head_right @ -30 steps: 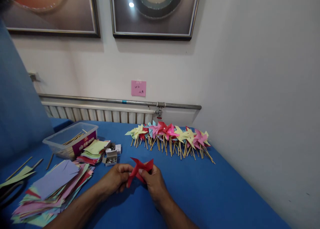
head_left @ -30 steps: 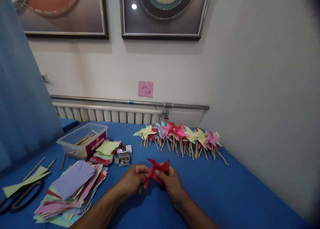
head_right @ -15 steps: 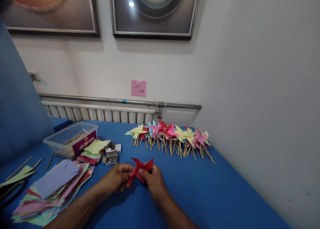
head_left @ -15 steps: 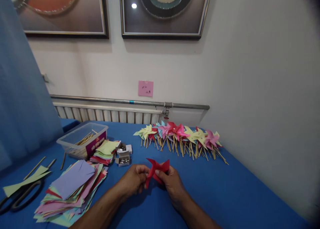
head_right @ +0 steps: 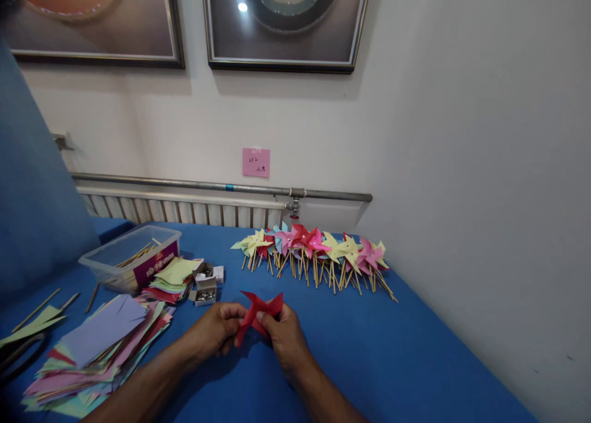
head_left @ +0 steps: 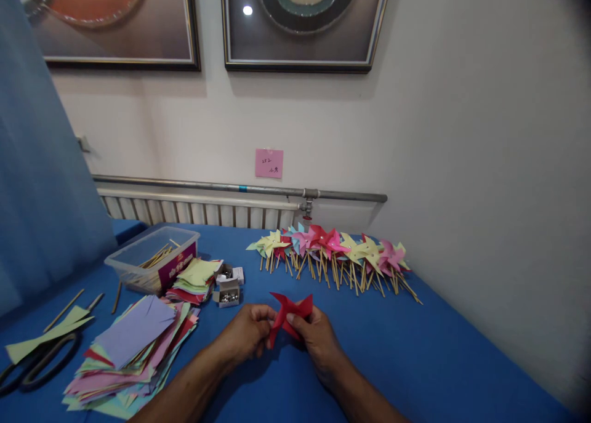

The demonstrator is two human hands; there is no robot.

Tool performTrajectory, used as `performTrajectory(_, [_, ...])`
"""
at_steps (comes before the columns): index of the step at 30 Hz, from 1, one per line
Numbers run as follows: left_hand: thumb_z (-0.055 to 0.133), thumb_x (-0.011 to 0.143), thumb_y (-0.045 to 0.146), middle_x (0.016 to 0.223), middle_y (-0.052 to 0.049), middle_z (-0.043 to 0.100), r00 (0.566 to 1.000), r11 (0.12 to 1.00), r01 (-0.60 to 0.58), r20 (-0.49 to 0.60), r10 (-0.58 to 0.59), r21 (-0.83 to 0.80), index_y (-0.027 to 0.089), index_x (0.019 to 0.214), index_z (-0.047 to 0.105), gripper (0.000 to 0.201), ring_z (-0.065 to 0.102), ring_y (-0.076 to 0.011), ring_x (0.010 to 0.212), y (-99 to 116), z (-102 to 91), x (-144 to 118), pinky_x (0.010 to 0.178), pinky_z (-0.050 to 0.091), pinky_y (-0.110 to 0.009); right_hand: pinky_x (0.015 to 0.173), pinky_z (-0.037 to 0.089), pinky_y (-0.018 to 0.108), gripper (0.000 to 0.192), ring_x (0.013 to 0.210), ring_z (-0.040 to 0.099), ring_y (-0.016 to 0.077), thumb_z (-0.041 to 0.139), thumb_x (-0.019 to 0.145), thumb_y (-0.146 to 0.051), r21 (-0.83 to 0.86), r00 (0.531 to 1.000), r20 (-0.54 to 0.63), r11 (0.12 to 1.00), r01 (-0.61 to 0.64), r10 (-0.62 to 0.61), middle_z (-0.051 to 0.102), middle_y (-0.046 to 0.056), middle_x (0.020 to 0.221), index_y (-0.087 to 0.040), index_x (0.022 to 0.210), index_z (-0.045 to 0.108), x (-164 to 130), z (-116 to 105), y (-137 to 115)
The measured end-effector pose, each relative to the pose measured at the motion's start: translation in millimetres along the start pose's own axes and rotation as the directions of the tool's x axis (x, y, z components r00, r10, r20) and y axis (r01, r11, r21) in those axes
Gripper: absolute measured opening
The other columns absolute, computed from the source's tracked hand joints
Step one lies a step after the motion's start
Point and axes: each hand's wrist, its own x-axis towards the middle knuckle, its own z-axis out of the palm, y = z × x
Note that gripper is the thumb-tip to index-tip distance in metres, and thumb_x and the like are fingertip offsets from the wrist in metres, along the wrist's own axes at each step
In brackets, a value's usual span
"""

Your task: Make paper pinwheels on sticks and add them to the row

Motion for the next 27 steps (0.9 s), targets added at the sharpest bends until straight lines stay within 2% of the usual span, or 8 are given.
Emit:
performTrajectory(13, [0.057, 0.072, 0.031, 0.048, 0.006, 0.056, 1.000, 1.000, -0.016, 0.010, 0.016, -0.004, 0.016, 0.087, 0.063, 0.022, 0.040, -0.0062, 0.032, -1, 0.3, 1, 0.036, 0.022, -0.019, 0.055, 0.039, 0.024, 0.035, 0.053, 0.048, 0.0110, 0.085, 0.059, -0.041, 0.019, 1.000, 0.012, 1.000, -0.006, 0.005, 0.060, -0.004, 0.059, -0.017, 0.076, 0.066, -1, 0, -1])
performTrajectory(21, [0.057, 0.071, 0.035, 0.051, 0.006, 0.057, 1.000, 0.999, -0.003, 0.004, 0.003, 0.033, 0.017, 0.087, 0.062, 0.025, 0.041, -0.0070, 0.033, 3, -0.1, -3, 0.036, 0.022, -0.019, 0.063, 0.045, 0.027, 0.036, 0.062, 0.058, 0.0146, 0.086, 0.059, -0.039, 0.012, 1.000, 0.002, 1.000, -0.020, 0.020, 0.069, 0.000, 0.069, -0.015, 0.082, 0.069, -8, 4, -12])
performTrajectory(27, [0.059, 0.072, 0.035, 0.050, 0.007, 0.056, 1.000, 1.000, 0.004, 0.010, -0.004, 0.018, 0.016, 0.090, 0.063, 0.026, 0.041, -0.0066, 0.033, 5, 0.9, -3, 0.037, 0.022, -0.019, 0.060, 0.043, 0.025, 0.032, 0.061, 0.055, 0.0131, 0.083, 0.063, -0.036, 0.027, 1.000, -0.001, 0.999, -0.023, 0.023, 0.067, -0.001, 0.067, -0.015, 0.082, 0.069, -13, 6, -19])
